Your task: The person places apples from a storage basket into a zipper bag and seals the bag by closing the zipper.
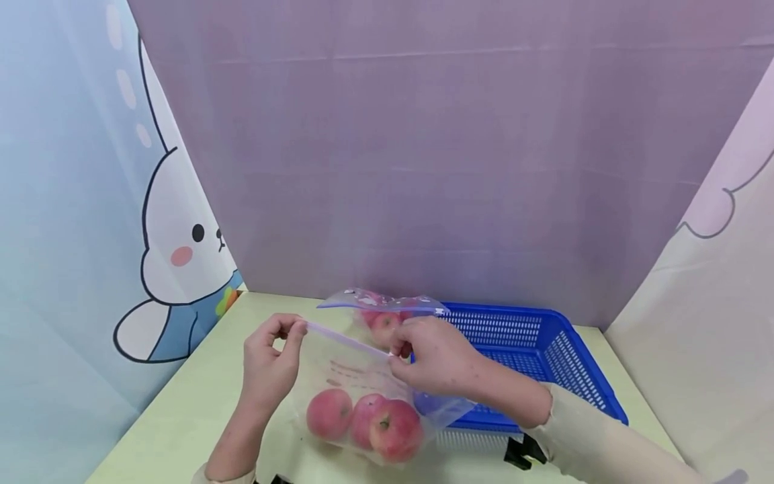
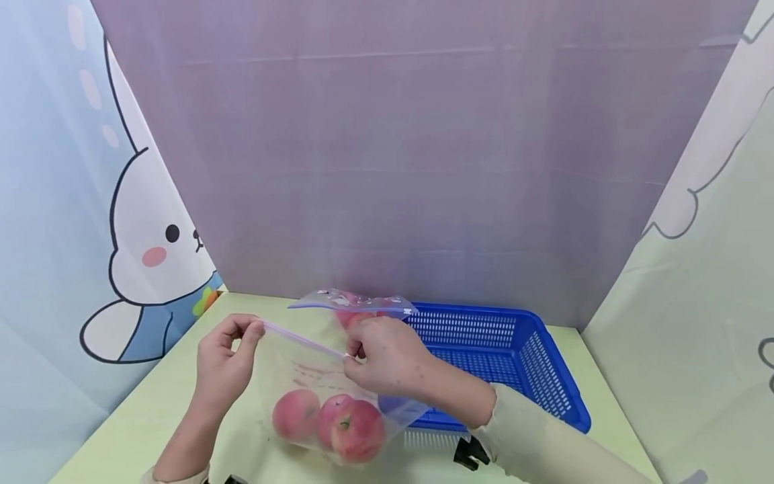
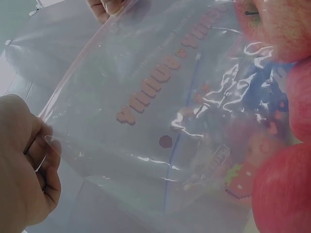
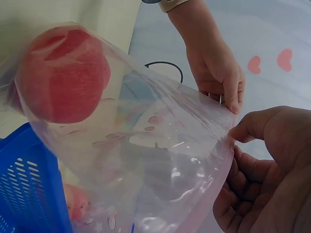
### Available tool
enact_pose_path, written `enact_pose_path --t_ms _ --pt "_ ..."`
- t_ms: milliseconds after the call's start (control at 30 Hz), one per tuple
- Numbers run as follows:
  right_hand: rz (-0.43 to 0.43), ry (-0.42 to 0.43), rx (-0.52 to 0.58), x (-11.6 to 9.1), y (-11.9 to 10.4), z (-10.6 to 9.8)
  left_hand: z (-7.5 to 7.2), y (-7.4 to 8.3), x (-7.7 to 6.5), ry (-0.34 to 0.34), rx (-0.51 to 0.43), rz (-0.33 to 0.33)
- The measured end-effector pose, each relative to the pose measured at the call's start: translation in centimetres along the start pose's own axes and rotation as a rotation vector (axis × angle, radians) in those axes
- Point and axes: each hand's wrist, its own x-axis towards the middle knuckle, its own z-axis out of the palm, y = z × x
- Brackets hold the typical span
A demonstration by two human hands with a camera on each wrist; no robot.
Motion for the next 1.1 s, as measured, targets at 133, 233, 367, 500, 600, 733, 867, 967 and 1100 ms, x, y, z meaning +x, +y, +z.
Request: enact_pose_path --t_ms 133,233,367,500,600,733,867,967,1100 --pt "0.007 -0.020 0.012 -0.2 0.6 -0.1 0.0 -0.4 0.2 0.003 -0.005 -0.032" --pt "0.005 -0.022 0.023 -0.4 0.9 -0.1 -0.1 -0.5 0.4 0.005 -0.020 -0.052" --pt "-0.008 -0.020 0.030 -0.5 1.1 -0.2 -0.3 -0.6 0.5 0.014 -0.032 -0.076" --pt "0.004 -0.030 0.011 -0.7 1.3 -0.2 -0.4 -0.8 0.4 0.017 -0.034 -0.113" --pt "0.016 -0.035 -0.004 -0.9 1.5 -0.2 -0.5 -0.8 0.4 0.017 -0.027 -0.128" --pt "0.006 -0.041 -0.005 -1.0 1.8 -0.4 -0.6 0.0 0.5 0.033 -0.012 -0.136" --pt "0.014 -0.051 -0.006 -1.1 2.1 -0.5 -0.6 0.5 0.6 0.041 -0.021 -0.150" --pt "0.029 -0.054 -0.006 -1.3 2.4 -0.6 -0.6 0.3 0.7 0.039 -0.015 -0.167" --pt "0.030 -0.051 -0.016 -1.6 2.8 -0.8 -0.5 0.4 0.7 0.044 -0.017 -0.181"
